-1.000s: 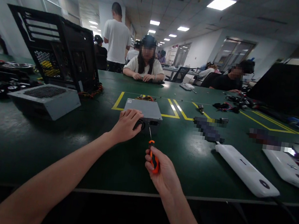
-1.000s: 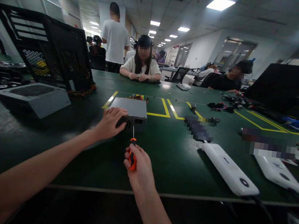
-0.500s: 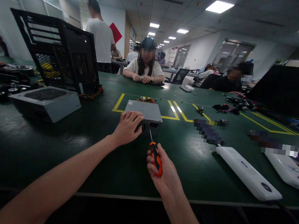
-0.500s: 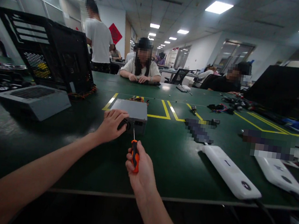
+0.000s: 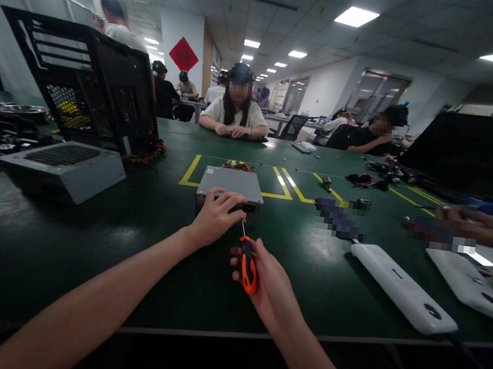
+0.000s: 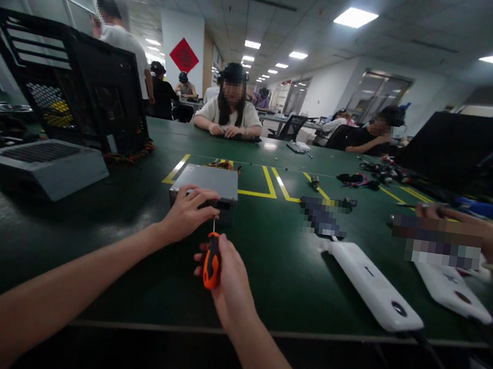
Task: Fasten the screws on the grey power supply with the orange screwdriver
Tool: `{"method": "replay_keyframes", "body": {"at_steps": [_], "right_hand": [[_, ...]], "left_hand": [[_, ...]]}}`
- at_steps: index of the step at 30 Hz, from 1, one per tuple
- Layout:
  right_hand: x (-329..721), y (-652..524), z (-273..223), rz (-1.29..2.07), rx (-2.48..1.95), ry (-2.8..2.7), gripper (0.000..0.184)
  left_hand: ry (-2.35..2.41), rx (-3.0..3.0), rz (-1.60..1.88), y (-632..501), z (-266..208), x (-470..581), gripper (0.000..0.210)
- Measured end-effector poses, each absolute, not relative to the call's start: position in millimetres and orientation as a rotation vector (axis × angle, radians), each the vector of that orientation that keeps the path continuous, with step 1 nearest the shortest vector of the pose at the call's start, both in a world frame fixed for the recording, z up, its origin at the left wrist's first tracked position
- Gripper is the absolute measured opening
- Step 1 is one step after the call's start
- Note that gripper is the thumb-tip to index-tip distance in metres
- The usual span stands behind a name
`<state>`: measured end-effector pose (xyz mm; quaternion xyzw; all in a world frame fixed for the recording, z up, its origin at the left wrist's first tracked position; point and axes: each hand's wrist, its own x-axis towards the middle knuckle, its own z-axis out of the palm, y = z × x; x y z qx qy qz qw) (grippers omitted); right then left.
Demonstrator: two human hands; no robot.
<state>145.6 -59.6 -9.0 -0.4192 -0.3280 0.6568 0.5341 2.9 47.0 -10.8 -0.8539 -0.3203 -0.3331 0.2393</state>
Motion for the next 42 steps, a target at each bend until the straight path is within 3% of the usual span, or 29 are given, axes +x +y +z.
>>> {"method": "replay_keyframes", "body": {"at_steps": [3, 5, 8, 12, 17, 24, 29, 33, 42], "right_hand": [[169.1, -67.8, -8.5, 0.748, -1.021, -1.639, 0.051], [184.3, -70.1, -2.1, 0.247, -0.843, -2.149, 0.051], [198.6, -62.9, 10.7, -0.077, -0.596, -2.539, 0.042], [205.6, -40.8, 15.7, -0.017, -0.405, -2.706, 0.039], [203.7, -23.7, 0.6, 0.189, -0.555, -2.421, 0.011], [199.8, -27.9, -10.1, 0.308, -0.590, -2.508, 0.035], [199.9, -28.5, -12.9, 0.092, -0.561, -2.488, 0.034], [198.3, -28.3, -13.8, 0.017, -0.459, -2.469, 0.046], [195.0, -30.3, -11.5, -0.099, -0.470, -2.470, 0.038]], "left_hand": [[-0.904, -2.360, -0.947, 48.2, -11.2, 3.4, 0.015], [-0.923, -2.376, -0.966, 48.2, -11.5, 3.0, 0.016], [-0.928, -2.388, -0.981, 48.4, -12.0, 1.7, 0.017], [-0.908, -2.399, -0.968, 48.2, -11.3, -0.3, 0.020], [-1.032, -2.378, -0.961, 45.3, -8.1, -4.2, 0.047], [-1.189, -2.346, -0.953, 42.5, -9.3, -7.0, 0.039], [-1.213, -2.320, -0.960, 40.3, -7.9, -3.1, 0.036], [-1.246, -2.298, -0.973, 39.6, -7.4, 0.2, 0.034], [-1.282, -2.286, -0.960, 39.2, -6.2, 2.6, 0.031]]}}
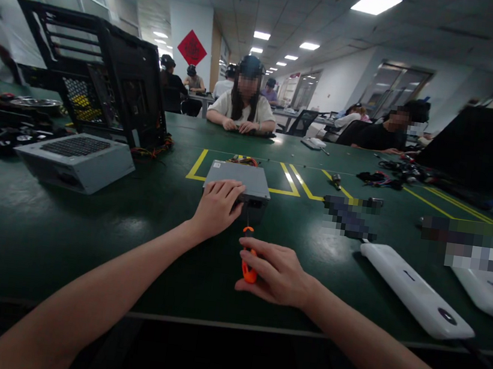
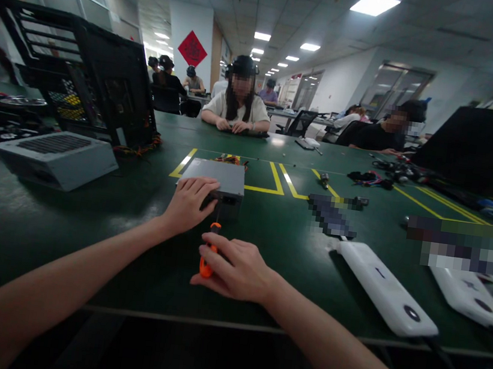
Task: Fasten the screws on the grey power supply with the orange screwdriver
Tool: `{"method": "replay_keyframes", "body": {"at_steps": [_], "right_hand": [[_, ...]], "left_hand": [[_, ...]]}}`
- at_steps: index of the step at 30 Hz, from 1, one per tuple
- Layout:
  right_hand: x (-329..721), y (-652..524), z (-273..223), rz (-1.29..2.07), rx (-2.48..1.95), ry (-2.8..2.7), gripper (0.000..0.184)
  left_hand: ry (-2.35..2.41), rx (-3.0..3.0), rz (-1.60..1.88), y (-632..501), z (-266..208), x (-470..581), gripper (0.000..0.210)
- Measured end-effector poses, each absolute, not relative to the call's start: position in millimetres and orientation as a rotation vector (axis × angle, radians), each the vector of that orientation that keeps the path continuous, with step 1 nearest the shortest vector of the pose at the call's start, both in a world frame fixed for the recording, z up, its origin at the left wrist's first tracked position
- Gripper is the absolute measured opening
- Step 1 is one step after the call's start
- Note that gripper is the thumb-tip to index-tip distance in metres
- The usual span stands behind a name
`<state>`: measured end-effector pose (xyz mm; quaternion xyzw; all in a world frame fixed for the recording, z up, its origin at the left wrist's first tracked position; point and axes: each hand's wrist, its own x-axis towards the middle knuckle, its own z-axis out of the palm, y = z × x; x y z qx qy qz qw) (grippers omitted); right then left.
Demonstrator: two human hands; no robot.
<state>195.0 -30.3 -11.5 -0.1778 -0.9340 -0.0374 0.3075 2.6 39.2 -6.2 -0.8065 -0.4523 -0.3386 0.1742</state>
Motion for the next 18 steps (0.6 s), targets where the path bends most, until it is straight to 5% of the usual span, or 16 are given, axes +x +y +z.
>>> {"method": "replay_keyframes", "body": {"at_steps": [11, 18], "right_hand": [[190.7, -29.1, -7.4, -0.448, -0.369, -2.453, 0.038], [191.0, -27.9, -11.5, -0.276, -0.352, -2.404, 0.043]], "left_hand": [[-1.286, -2.279, -0.965, 40.7, -8.4, 3.3, 0.030], [-1.296, -2.274, -0.955, 40.3, -8.2, 4.2, 0.030]]}}
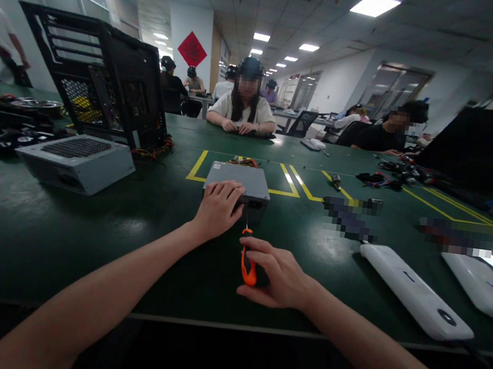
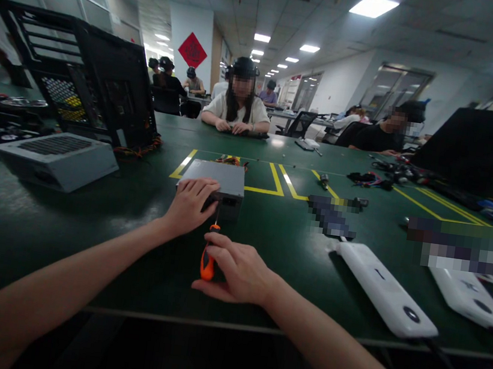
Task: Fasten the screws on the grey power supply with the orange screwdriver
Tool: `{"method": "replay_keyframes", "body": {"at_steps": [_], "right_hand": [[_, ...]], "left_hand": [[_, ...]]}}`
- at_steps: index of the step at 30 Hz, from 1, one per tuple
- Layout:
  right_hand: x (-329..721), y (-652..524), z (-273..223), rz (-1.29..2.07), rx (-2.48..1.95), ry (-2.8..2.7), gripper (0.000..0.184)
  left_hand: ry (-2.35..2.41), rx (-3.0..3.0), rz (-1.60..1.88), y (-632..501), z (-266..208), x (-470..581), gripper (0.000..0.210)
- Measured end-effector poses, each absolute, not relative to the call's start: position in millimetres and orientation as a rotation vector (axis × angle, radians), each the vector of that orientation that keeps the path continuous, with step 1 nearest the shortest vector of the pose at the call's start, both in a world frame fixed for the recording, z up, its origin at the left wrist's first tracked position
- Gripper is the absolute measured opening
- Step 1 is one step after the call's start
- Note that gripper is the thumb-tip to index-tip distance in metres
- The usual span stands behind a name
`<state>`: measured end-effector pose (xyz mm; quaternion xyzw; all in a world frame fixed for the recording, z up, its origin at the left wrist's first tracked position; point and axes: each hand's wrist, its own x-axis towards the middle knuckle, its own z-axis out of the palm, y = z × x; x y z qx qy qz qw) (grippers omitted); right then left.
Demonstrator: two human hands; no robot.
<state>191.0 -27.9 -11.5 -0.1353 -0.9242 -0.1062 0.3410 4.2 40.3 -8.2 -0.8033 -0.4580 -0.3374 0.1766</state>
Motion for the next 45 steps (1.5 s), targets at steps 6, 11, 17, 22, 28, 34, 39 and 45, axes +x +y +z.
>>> {"method": "replay_keyframes", "body": {"at_steps": [6, 11, 17, 22, 28, 34, 39, 45], "right_hand": [[188.2, -31.0, -7.6, -0.477, -0.361, -2.497, 0.039], [188.5, -27.9, -13.9, -0.336, -0.365, -2.413, 0.041], [190.0, -29.7, -10.8, -0.369, -0.365, -2.509, 0.040], [188.1, -30.2, -10.9, -0.414, -0.351, -2.467, 0.037], [189.0, -27.9, -14.8, -0.293, -0.370, -2.436, 0.041], [189.4, -30.2, -10.3, -0.447, -0.375, -2.453, 0.038], [189.8, -27.5, -14.1, -0.283, -0.389, -2.384, 0.043], [189.0, -31.3, -8.8, -0.395, -0.381, -2.511, 0.040]], "left_hand": [[-1.310, -2.272, -0.947, 39.3, -7.6, 5.3, 0.031], [-1.324, -2.263, -0.936, 38.9, -7.5, 5.8, 0.030], [-1.331, -2.261, -0.940, 39.3, -7.5, 5.8, 0.030], [-1.340, -2.259, -0.944, 38.9, -7.0, 6.7, 0.029], [-1.334, -2.253, -0.943, 39.0, -7.1, 7.2, 0.029], [-1.348, -2.246, -0.949, 38.5, -6.5, 8.1, 0.028], [-1.346, -2.251, -0.947, 38.4, -6.4, 8.1, 0.028], [-1.353, -2.244, -0.954, 38.5, -6.3, 8.6, 0.029]]}}
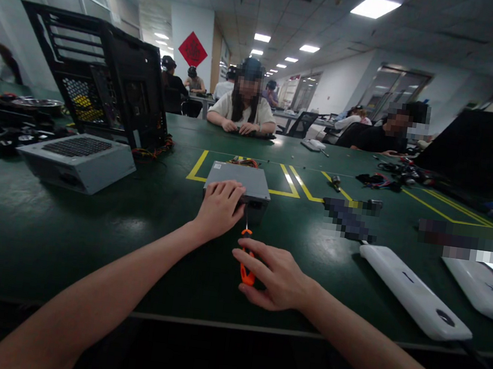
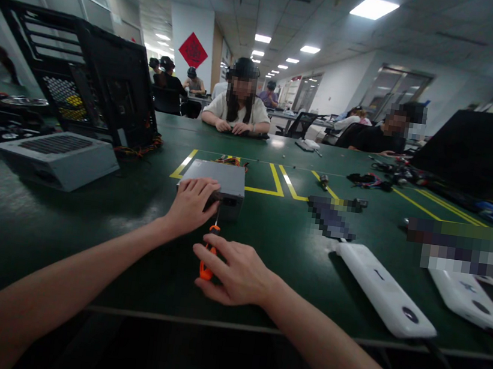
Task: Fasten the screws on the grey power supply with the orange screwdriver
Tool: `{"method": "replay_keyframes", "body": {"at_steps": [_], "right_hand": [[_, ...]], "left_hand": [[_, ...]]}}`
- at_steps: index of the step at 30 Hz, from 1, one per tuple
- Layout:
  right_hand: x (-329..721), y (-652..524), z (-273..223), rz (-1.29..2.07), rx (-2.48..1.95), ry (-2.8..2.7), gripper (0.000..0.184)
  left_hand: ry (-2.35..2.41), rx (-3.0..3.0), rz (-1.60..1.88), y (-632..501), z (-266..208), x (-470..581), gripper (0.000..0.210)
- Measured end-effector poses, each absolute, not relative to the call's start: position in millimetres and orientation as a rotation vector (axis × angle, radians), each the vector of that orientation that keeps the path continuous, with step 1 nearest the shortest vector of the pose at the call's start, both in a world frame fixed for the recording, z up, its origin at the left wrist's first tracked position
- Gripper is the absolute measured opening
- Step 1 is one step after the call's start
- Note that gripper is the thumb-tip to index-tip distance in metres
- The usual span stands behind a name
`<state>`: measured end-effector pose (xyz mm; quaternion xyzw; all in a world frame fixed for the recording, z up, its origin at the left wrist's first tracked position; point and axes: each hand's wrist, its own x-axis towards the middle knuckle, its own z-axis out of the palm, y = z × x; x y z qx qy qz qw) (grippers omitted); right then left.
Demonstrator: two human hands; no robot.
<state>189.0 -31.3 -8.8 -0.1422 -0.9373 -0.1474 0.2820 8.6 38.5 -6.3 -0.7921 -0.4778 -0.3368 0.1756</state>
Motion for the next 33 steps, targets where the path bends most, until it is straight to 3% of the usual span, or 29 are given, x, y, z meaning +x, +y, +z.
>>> {"method": "replay_keyframes", "body": {"at_steps": [9, 16, 23, 29, 33], "right_hand": [[189.1, -25.8, -16.1, -0.268, -0.373, -2.405, 0.043], [187.2, -31.2, -10.2, -0.445, -0.376, -2.499, 0.035], [189.8, -27.4, -16.9, -0.213, -0.410, -2.391, 0.045], [187.3, -31.8, -9.0, -0.455, -0.397, -2.489, 0.036], [187.0, -29.0, -15.8, -0.350, -0.428, -2.392, 0.036]], "left_hand": [[-1.350, -2.250, -0.935, 38.5, -5.3, 7.9, 0.028], [-1.358, -2.244, -0.935, 38.1, -5.7, 8.4, 0.028], [-1.362, -2.248, -0.940, 37.4, -4.4, 8.9, 0.027], [-1.364, -2.239, -0.940, 37.4, -4.7, 8.8, 0.027], [-1.361, -2.239, -0.952, 37.4, -5.0, 9.3, 0.027]]}}
